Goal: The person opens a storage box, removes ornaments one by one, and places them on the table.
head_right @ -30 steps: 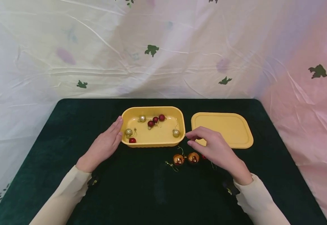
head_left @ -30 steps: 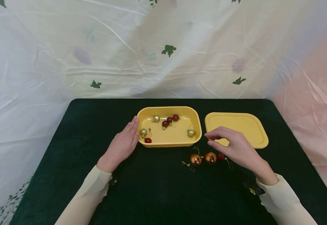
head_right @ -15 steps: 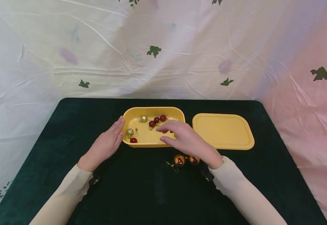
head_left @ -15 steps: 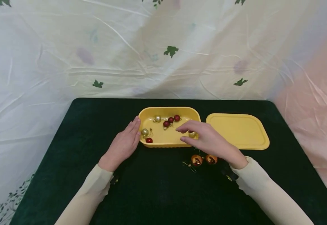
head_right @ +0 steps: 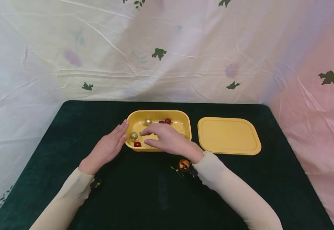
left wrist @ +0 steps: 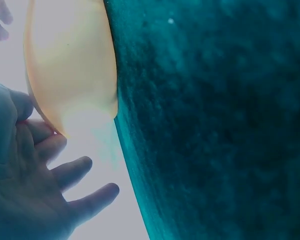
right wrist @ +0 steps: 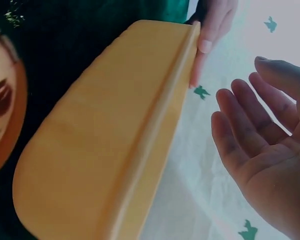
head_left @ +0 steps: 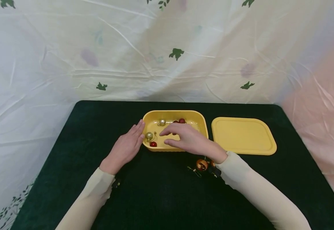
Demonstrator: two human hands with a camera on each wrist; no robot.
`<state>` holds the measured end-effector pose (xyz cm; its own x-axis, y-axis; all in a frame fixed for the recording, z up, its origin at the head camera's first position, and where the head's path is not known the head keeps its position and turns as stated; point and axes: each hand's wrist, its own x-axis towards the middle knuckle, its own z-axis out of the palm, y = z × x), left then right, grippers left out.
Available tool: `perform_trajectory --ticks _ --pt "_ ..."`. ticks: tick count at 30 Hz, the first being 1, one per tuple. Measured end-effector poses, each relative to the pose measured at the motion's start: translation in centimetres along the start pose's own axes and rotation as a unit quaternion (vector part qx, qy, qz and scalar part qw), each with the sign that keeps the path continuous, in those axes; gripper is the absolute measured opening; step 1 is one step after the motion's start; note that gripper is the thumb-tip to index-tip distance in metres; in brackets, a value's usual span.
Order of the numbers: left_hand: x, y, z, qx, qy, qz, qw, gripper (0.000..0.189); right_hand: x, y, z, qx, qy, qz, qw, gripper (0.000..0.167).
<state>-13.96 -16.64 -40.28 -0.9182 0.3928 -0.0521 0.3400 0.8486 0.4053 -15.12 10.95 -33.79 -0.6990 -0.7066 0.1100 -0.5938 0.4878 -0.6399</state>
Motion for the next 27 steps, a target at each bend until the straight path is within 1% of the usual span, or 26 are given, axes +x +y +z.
perform_trajectory --ticks 5,10,15,22,27 --pt "-0.1 -0.3 0.2 -0.020 -0.001 -0.002 0.9998 0.062 1.5 0.5 0.9 0.017 -0.030 0.021 0.9992 0.030" --pt "-0.2 -0.2 0.0 -0.006 0.002 0.010 0.9999 0.062 2.7 1.3 1.6 0.024 -0.061 0.042 0.9970 0.032" --pt "-0.1 -0.1 -0.1 0.008 -0.001 0.017 0.9998 0.061 3.8 1.9 2.1 0.032 -0.095 0.039 0.9942 0.034" --pt "-0.1 0.1 -0.2 0.014 -0.008 0.010 0.9998 0.062 4.9 2.6 3.3 0.032 -0.119 0.033 0.9918 0.032" --pt "-0.1 0.1 -0.1 0.015 -0.006 0.012 0.9998 0.061 5.3 2.7 3.8 0.029 -0.137 0.049 0.9890 0.032"
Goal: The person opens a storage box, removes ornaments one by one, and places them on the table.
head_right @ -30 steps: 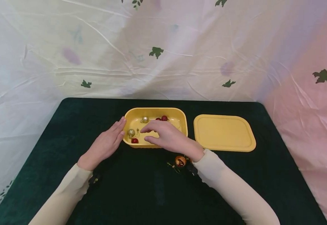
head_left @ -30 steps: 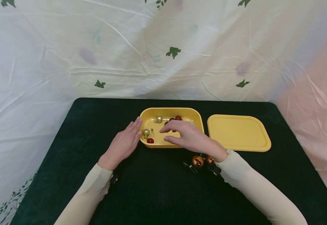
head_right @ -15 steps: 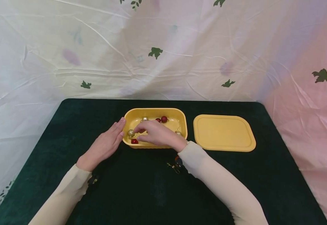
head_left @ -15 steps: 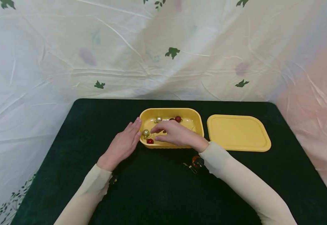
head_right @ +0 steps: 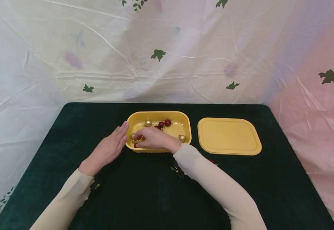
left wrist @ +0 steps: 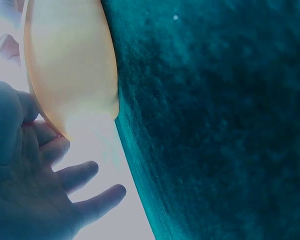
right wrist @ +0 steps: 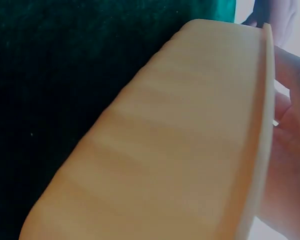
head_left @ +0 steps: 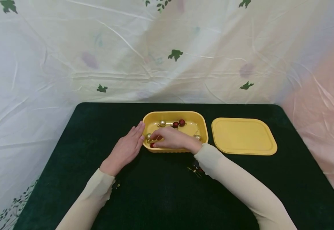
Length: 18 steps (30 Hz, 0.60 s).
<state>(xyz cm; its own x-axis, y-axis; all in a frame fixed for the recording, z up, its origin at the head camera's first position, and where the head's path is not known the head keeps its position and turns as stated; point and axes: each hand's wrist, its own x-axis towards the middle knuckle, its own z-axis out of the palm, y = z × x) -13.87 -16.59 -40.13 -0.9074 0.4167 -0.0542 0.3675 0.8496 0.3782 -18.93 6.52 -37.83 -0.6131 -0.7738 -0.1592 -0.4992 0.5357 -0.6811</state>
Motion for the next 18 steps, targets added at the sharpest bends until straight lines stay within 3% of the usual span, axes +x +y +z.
perform_trajectory --ticks 11,18 --pt "-0.1 0.2 0.0 -0.002 0.001 -0.005 1.0000 0.062 1.3 0.4 1.1 -0.022 -0.001 0.027 0.9994 0.029" --pt "-0.1 0.2 0.0 0.004 0.002 -0.004 1.0000 0.062 1.7 0.3 1.3 -0.032 -0.007 0.022 0.9992 0.023"
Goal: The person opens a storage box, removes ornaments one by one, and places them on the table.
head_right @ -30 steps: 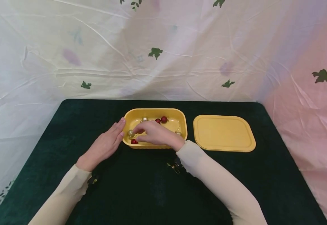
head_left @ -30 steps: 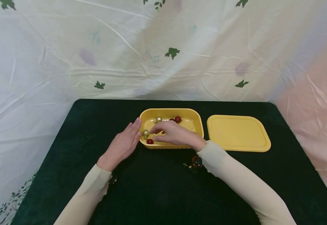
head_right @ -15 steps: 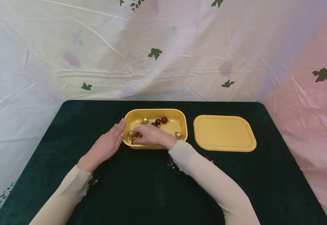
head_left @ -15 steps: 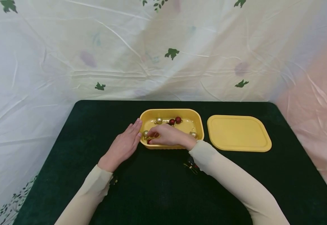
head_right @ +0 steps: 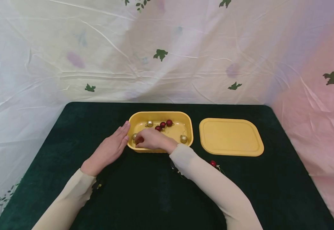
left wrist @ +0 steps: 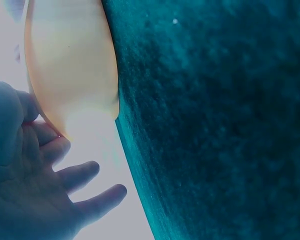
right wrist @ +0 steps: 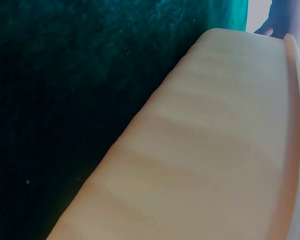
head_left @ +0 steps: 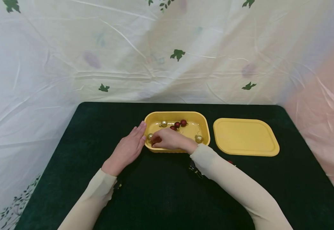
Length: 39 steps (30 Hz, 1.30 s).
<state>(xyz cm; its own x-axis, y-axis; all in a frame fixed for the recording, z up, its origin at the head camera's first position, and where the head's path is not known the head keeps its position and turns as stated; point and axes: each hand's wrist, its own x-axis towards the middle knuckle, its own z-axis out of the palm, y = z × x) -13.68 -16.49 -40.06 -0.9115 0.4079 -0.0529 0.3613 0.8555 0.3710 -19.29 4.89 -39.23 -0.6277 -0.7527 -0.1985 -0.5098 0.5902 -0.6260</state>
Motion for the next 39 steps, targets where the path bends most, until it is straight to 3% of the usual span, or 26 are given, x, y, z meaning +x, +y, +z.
perform_trajectory --ticks 10,17,32,39 --pt "0.0 0.0 0.1 -0.005 0.002 0.001 1.0000 0.061 0.1 -0.1 0.0 0.010 -0.007 0.017 0.9998 0.020" --pt "0.0 0.1 0.0 -0.008 0.000 -0.001 1.0000 0.062 -0.9 0.3 -0.8 0.056 0.030 0.020 0.9978 0.022" --pt "0.0 0.0 0.0 -0.007 -0.003 0.004 1.0000 0.060 -5.3 0.1 -3.6 0.108 0.113 0.022 0.9874 0.025" --pt "0.0 -0.1 0.1 -0.002 -0.001 0.006 1.0000 0.061 -7.4 0.1 -4.3 0.140 0.131 0.025 0.9811 0.027"
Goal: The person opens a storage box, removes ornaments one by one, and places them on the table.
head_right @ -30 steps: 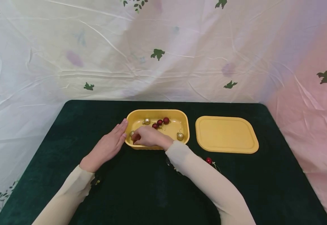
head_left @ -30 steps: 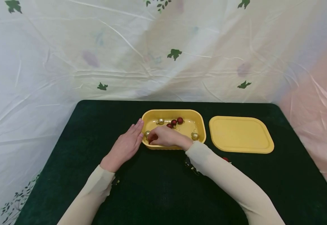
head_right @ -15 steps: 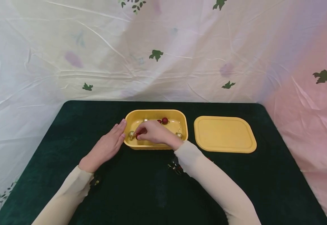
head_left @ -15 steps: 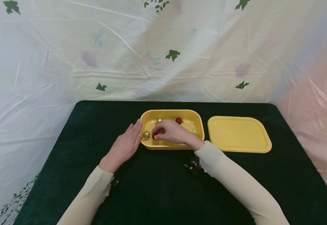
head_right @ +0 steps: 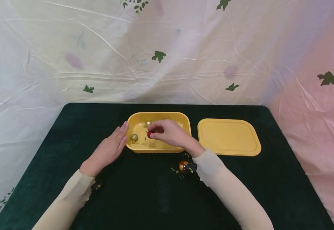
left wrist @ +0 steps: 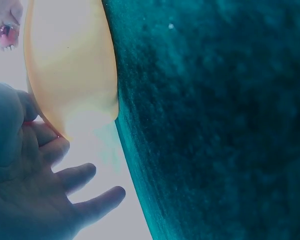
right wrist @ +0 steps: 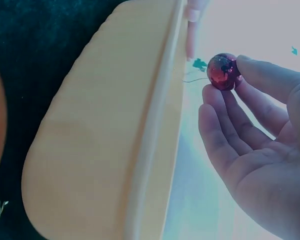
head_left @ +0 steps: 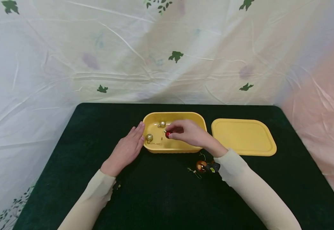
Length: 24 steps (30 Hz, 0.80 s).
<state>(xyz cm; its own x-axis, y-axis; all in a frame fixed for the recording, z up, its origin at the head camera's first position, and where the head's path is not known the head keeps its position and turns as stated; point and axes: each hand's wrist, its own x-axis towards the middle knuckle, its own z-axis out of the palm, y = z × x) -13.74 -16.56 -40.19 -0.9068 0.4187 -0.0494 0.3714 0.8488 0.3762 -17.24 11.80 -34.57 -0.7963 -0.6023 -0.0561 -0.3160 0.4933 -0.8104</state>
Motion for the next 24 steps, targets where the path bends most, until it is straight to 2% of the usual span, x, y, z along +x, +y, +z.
perform_trajectory --ticks 4,13,24 --pt "0.0 0.1 0.0 0.001 -0.001 -0.003 1.0000 0.061 -1.1 0.1 -0.5 0.012 0.008 0.012 0.9998 0.027" --pt "0.1 0.1 0.0 -0.002 -0.002 -0.008 1.0000 0.062 -3.9 0.0 -2.0 0.003 0.056 0.026 0.9981 0.026" --pt "0.1 0.1 0.2 0.006 0.007 -0.004 1.0000 0.062 -7.0 0.4 -3.4 -0.011 0.080 0.031 0.9963 0.031"
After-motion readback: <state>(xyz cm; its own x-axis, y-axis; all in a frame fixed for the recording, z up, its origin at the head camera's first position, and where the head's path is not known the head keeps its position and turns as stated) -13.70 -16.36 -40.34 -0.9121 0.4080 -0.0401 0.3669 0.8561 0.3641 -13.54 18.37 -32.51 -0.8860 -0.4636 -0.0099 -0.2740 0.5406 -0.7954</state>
